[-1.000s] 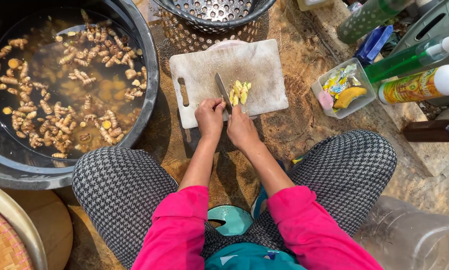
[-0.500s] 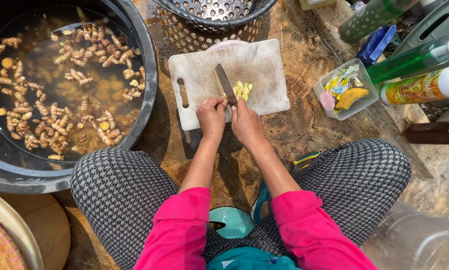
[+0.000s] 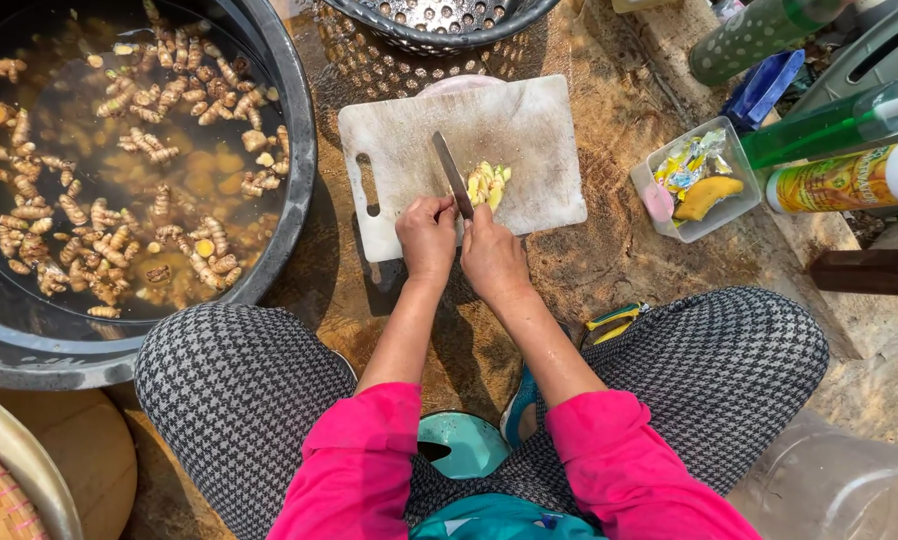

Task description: The person sits on a small stool and slices ginger root into thin pieces using a knife on a white cutting board. They transfer the sliced ginger from the board into a woven tray. The person also handles ginger pieces from a large black basin filled with water.

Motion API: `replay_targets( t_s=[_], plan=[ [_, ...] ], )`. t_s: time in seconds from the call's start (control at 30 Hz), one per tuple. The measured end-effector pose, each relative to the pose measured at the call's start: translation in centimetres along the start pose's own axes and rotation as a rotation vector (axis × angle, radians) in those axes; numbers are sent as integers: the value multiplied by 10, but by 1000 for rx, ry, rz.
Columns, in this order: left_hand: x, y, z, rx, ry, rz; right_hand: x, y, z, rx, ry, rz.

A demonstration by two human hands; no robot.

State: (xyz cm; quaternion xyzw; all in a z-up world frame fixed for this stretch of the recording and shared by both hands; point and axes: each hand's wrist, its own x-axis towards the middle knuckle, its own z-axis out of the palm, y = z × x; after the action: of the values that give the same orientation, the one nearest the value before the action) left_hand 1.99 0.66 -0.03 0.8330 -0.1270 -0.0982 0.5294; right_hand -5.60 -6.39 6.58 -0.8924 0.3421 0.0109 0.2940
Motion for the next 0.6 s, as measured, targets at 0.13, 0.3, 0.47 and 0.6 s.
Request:
replay_targets(
  t_s=[0.13, 0.3, 0.47, 0.6],
  plan=[
    [2, 5, -4, 10, -5, 28, 5, -8, -2, -4, -47, 34],
    [4, 3, -2, 7, -26, -35, 29, 1, 13, 23, -56, 27],
    [13, 0, 0, -35, -25, -119, 31, 1, 10, 55, -37, 31],
    [4, 3, 2, -34, 18, -6, 4, 15, 14, 12, -57, 57]
  ],
)
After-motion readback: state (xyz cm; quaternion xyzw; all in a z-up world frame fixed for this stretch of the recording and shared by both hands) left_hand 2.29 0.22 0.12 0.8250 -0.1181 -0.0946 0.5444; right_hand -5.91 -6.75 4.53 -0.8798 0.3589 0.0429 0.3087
